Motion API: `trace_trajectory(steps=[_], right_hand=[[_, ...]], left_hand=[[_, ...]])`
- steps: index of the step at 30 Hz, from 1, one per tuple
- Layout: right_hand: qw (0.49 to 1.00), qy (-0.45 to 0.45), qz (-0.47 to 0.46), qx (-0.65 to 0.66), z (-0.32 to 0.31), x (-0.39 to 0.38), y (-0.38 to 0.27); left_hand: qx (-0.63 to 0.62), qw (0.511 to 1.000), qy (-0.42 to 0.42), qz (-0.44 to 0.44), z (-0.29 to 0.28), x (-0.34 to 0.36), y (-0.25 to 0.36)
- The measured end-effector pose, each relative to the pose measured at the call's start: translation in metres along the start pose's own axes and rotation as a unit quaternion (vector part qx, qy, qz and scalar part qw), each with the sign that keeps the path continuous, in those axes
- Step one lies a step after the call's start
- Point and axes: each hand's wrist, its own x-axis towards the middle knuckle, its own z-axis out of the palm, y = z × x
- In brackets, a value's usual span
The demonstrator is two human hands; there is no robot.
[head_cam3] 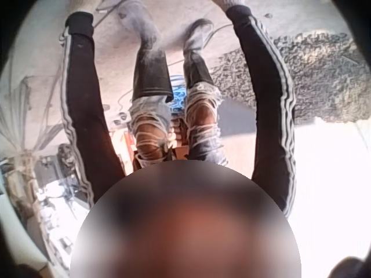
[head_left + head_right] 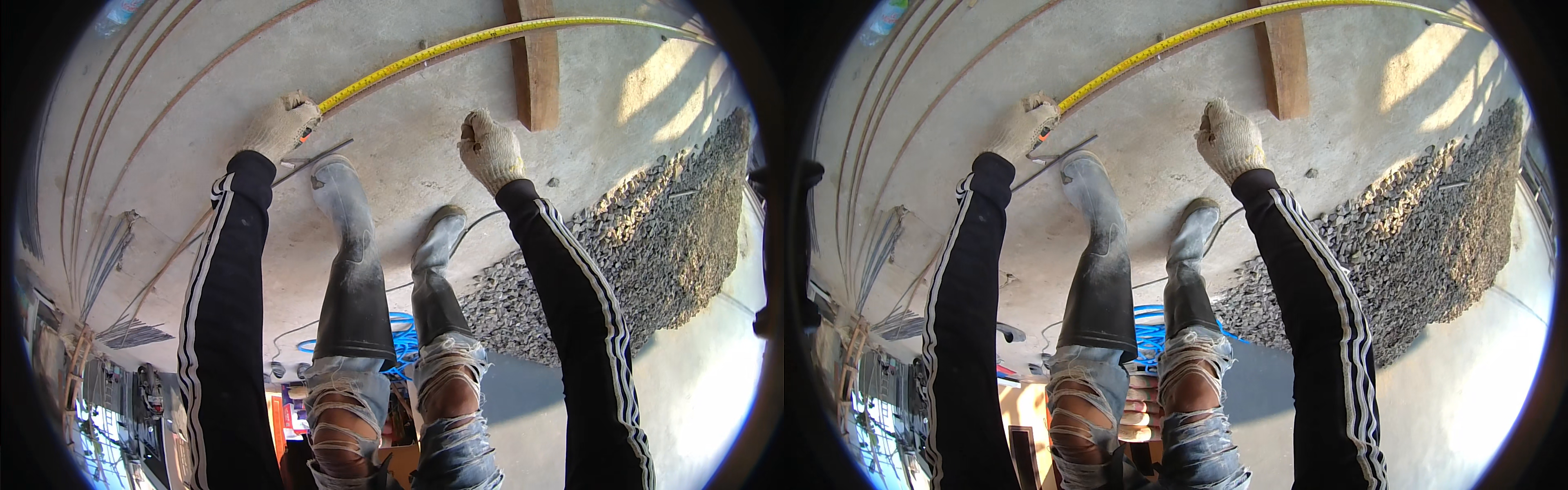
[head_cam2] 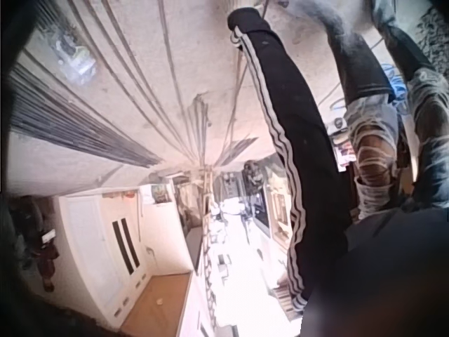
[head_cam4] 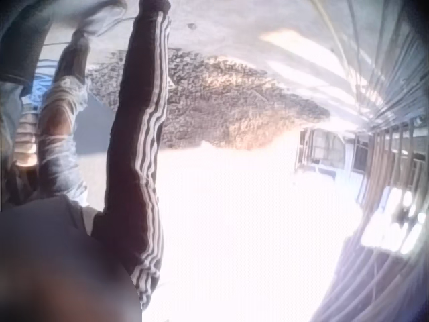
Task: The person measures a metal rod with a tape measure, then uses an angle grinder to cut the rod to length. The cut piece is set aside and the process is repeated with another rod.
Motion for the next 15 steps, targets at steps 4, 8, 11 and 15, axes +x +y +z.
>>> trace_trajectory(steps=[4,8,11,15], right_hand=[[0.968,0.133,-0.1,0.186,0.004,0.013,0.002],[0.96,0.171,-0.128,0.179,0.001,0.045,-0.019],[0.947,0.203,-0.179,0.171,-0.003,0.06,-0.034],[0.961,0.178,-0.149,0.148,-0.003,0.068,-0.041]], left_hand=[[-0.024,0.999,0.023,-0.009,0.0,-0.004,0.001],[-0.028,0.999,0.02,0.001,0.0,-0.003,0.0],[-0.046,0.999,0.013,-0.008,0.001,-0.003,-0.001],[-0.052,0.998,0.022,-0.002,0.002,-0.003,-0.002]])
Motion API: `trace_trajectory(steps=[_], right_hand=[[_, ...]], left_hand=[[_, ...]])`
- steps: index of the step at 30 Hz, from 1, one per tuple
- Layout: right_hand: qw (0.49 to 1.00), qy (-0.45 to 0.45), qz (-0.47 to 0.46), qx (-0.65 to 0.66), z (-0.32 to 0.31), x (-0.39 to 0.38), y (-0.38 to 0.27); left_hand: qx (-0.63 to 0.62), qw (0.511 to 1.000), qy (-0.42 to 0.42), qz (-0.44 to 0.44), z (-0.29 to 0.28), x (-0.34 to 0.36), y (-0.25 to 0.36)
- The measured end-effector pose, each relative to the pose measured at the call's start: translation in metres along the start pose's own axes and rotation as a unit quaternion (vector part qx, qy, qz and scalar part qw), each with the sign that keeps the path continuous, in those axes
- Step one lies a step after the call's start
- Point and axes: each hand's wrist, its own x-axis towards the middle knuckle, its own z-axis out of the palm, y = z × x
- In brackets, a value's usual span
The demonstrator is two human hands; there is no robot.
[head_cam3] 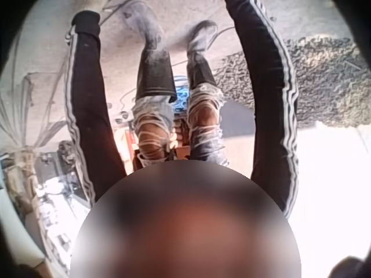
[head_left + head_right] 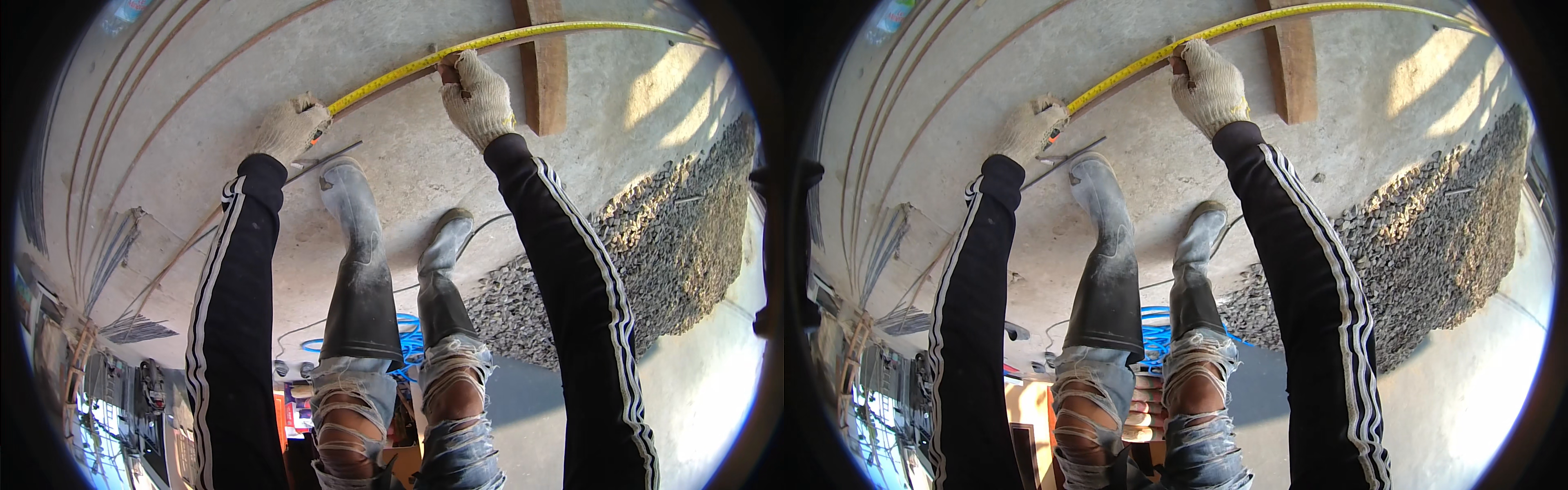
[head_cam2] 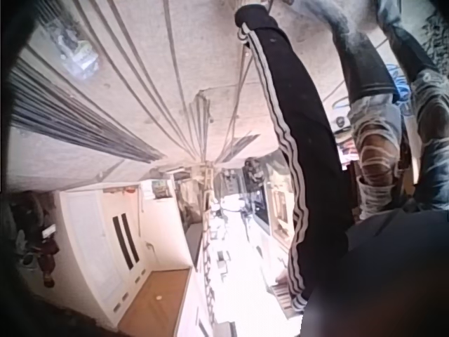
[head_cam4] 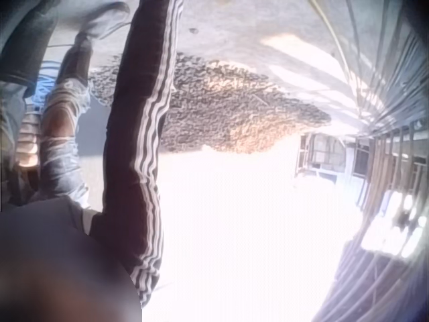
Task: The person measures a metal rod with a tape measure, then uses an angle grinder to cut the rod to length. The cut piece is set aside and the process is repeated with another rod.
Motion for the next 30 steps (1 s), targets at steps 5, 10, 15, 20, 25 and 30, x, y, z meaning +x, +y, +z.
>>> trace_trajectory(steps=[5,10,15,20,25,30], right_hand=[[1.0,-0.022,-0.018,-0.007,0.003,-0.001,0.004],[0.999,-0.017,-0.007,-0.032,0.007,0.0,0.002],[0.997,-0.031,0.012,-0.069,0.005,0.004,-0.006],[0.984,-0.095,-0.007,-0.153,0.0,0.009,-0.012],[0.954,-0.181,0.083,-0.226,-0.008,-0.027,0.01],[0.957,-0.133,0.229,-0.118,-0.049,-0.151,0.052]], left_hand=[[-0.003,1.0,0.008,0.021,0.001,-0.001,-0.001],[0.011,0.999,0.011,0.037,0.001,-0.003,0.001],[0.012,0.999,0.015,0.033,0.0,-0.004,0.003],[0.002,1.0,0.001,0.014,0.0,-0.003,0.002],[0.016,1.0,-0.004,0.026,0.002,-0.007,0.005],[-0.01,1.0,-0.008,-0.001,-0.001,-0.008,0.009]])
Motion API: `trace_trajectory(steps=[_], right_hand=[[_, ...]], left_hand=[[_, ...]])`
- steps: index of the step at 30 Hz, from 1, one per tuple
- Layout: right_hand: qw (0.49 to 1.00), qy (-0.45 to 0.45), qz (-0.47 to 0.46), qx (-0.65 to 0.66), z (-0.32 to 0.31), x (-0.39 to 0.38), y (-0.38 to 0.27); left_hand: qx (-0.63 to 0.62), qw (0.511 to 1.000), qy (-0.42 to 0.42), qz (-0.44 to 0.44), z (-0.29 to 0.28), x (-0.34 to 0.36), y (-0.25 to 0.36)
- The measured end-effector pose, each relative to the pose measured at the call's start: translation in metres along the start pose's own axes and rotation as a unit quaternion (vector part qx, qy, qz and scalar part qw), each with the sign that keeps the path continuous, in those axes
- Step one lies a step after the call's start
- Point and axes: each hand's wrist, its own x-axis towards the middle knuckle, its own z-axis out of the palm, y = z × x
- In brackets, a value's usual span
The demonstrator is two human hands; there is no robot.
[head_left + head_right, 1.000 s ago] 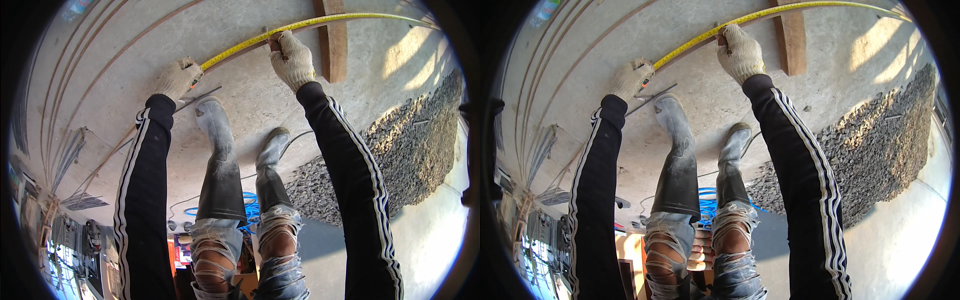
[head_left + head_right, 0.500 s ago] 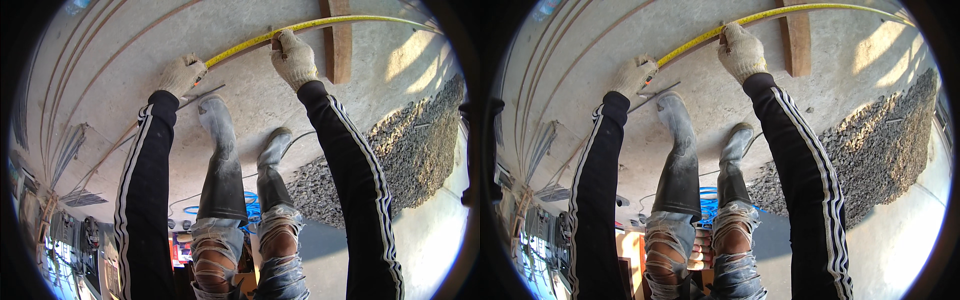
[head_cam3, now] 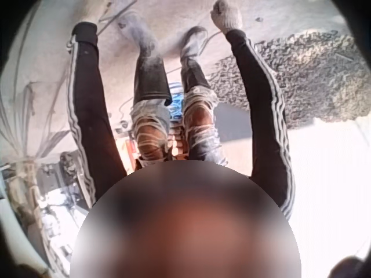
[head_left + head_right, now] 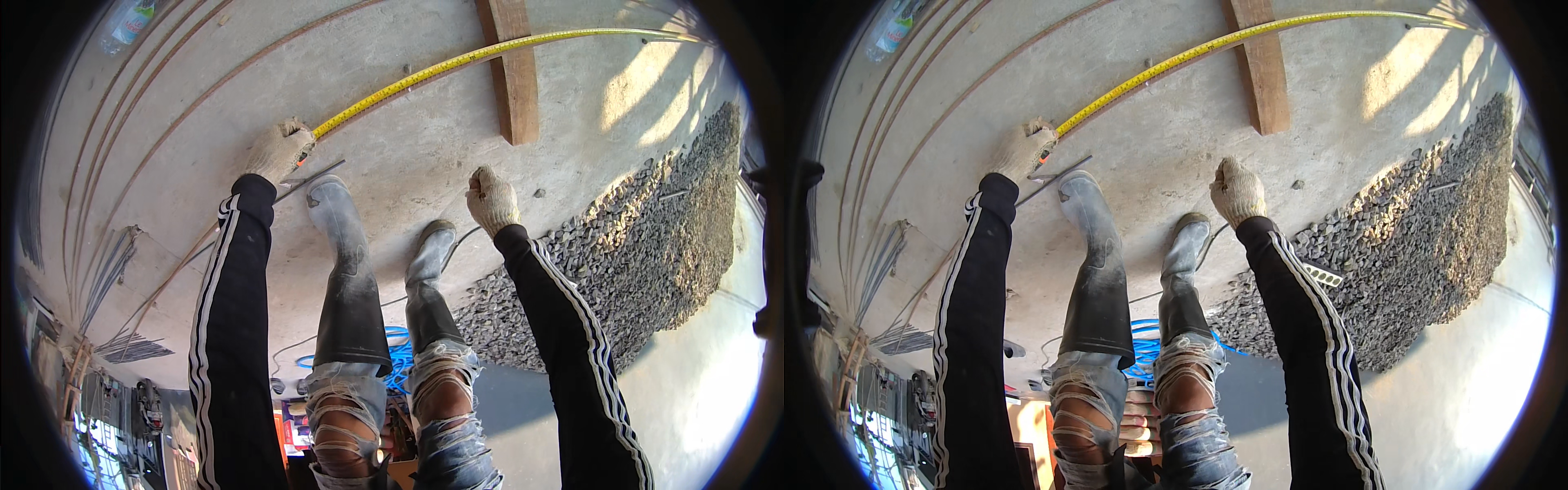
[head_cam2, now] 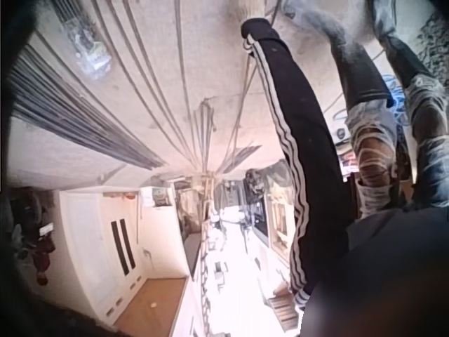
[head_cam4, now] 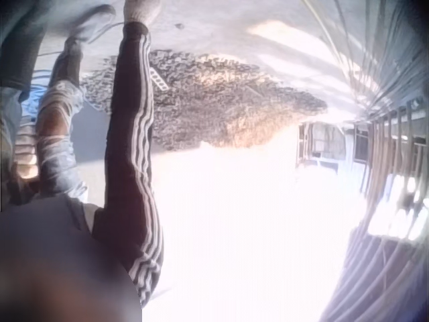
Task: The person measures a metal rod with a tape measure, then uses an angle grinder to cut the rod to length. The cut piece is set aside and the process is repeated with another rod.
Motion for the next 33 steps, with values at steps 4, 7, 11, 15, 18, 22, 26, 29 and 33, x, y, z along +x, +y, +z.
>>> trace_trajectory(steps=[4,7,11,15,18,22,26,29,33], right_hand=[[0.997,-0.052,0.041,0.035,0.003,-0.098,0.06],[0.98,-0.117,0.157,0.018,0.008,-0.162,0.082],[0.976,-0.117,0.18,0.026,0.021,-0.239,0.092],[0.957,-0.162,0.237,0.051,0.032,-0.294,0.091],[0.947,-0.168,0.265,0.071,0.04,-0.32,0.089],[0.947,-0.18,0.253,0.083,0.047,-0.337,0.089],[0.941,-0.184,0.267,0.094,0.049,-0.34,0.091],[0.937,-0.185,0.273,0.117,0.042,-0.345,0.087],[0.923,-0.135,0.312,0.18,0.007,-0.373,0.074]], left_hand=[[0.014,1.0,0.02,0.014,0.001,0.0,-0.003],[0.001,1.0,0.011,0.01,0.001,0.003,-0.005],[-0.012,1.0,0.002,-0.001,0.002,0.003,-0.005],[-0.021,0.999,0.018,0.015,0.003,0.001,-0.004],[-0.071,0.997,-0.001,-0.012,0.003,0.0,-0.002],[-0.034,0.999,0.004,-0.008,0.001,0.001,-0.002],[-0.031,0.999,0.0,-0.011,0.003,0.007,-0.01],[-0.007,0.999,0.021,0.031,0.005,0.009,-0.016],[-0.077,0.996,-0.031,-0.013,-0.002,-0.012,-0.001]])
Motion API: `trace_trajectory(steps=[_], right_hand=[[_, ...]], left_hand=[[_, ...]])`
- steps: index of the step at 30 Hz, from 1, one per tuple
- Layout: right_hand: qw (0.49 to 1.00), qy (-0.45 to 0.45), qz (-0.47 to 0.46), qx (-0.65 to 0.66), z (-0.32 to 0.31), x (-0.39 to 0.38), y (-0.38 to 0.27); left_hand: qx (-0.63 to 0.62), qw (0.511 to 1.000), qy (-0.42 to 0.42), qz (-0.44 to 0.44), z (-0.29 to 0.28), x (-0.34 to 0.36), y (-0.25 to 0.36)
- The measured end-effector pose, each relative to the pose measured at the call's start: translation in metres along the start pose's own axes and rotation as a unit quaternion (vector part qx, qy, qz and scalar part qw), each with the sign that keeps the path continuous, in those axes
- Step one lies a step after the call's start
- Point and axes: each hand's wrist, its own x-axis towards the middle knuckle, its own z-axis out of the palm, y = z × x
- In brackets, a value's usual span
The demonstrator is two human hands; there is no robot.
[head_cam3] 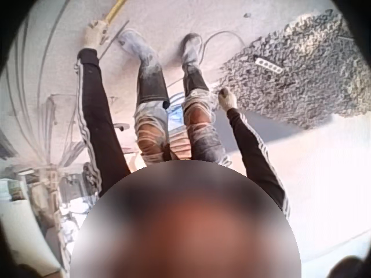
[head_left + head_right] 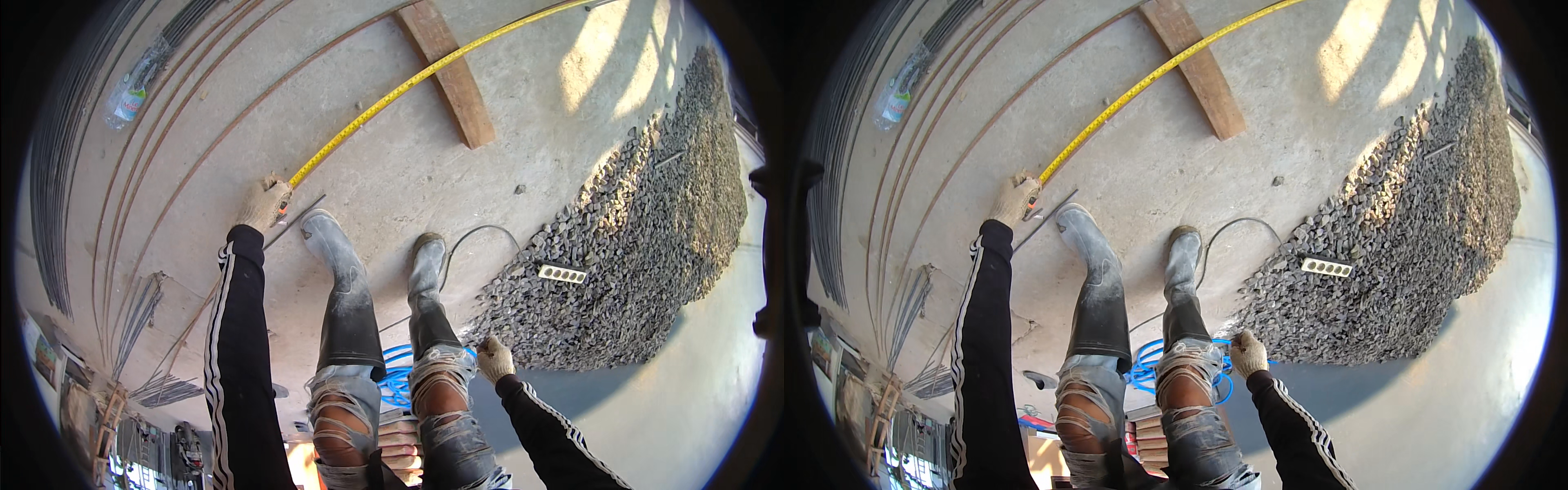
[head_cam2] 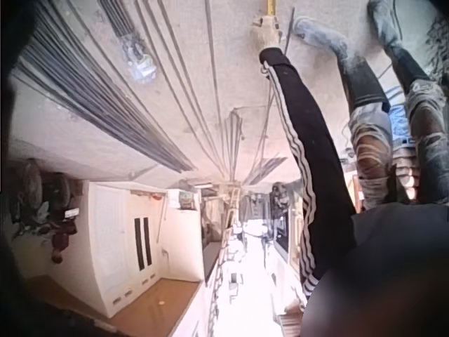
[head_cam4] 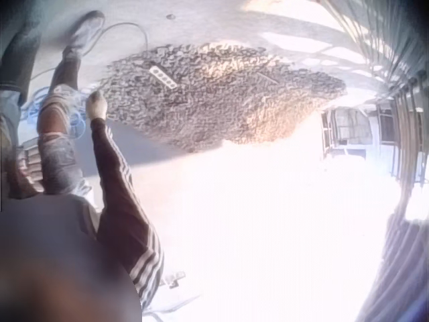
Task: The person measures a metal rod with a tape measure, then uses an angle grinder to cut the rod to length. The cut piece is set aside and the process is repeated with another rod.
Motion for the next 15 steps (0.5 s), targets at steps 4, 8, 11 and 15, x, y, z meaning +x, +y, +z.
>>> trace_trajectory(steps=[4,8,11,15], right_hand=[[0.998,0.046,0.023,0.03,-0.039,-0.085,0.01],[0.988,0.114,0.062,0.083,-0.066,-0.184,0.026],[0.962,0.139,0.11,0.208,-0.072,-0.24,0.035],[0.86,0.101,0.11,0.488,-0.078,-0.287,0.025]], left_hand=[[-0.059,0.998,-0.032,0.008,-0.003,-0.095,0.049],[-0.014,0.997,-0.078,-0.012,-0.002,-0.222,0.109],[0.135,0.982,-0.105,0.077,0.009,-0.301,0.14],[0.138,0.946,-0.241,0.166,0.041,-0.389,0.175]])
